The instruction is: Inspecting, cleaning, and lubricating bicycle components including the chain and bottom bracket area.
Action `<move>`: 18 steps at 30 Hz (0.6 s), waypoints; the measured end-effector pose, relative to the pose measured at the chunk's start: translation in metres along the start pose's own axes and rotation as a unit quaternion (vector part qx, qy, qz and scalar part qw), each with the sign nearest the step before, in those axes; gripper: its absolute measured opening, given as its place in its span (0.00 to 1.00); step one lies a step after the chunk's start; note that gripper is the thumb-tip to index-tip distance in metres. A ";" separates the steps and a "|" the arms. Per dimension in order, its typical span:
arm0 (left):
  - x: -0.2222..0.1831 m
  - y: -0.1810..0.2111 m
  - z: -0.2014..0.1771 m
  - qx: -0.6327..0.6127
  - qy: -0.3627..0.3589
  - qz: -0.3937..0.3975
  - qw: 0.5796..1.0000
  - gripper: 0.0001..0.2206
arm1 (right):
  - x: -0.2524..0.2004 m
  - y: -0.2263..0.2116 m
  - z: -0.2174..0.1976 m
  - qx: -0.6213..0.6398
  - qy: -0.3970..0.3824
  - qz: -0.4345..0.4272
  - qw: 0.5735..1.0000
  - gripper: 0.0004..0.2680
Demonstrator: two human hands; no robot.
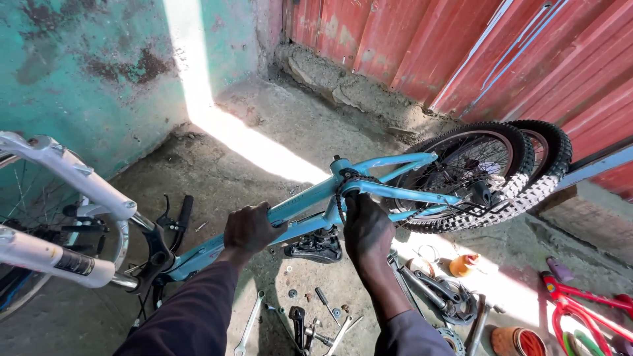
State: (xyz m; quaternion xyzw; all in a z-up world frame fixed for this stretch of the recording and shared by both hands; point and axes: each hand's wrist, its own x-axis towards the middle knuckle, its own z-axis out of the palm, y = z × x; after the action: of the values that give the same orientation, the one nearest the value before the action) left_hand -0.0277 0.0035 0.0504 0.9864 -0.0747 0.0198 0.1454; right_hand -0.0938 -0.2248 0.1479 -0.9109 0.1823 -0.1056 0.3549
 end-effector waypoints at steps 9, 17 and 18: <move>0.002 -0.001 0.006 -0.001 -0.002 -0.003 1.000 0.24 | 0.001 -0.009 0.001 0.712 -0.217 0.259 0.615 0.17; 0.001 0.003 0.007 0.016 0.017 -0.011 1.000 0.23 | -0.001 -0.003 0.005 -0.061 0.045 -0.058 0.995 0.14; 0.002 0.003 0.013 0.017 0.016 -0.010 1.000 0.23 | -0.001 -0.003 0.009 -0.059 0.044 -0.057 0.996 0.14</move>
State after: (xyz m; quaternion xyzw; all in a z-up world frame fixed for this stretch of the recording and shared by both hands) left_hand -0.0263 -0.0031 0.0384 0.9890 -0.0618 0.0358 0.1297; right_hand -0.0907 -0.2169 0.1433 -0.9336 0.1517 -0.1550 0.2852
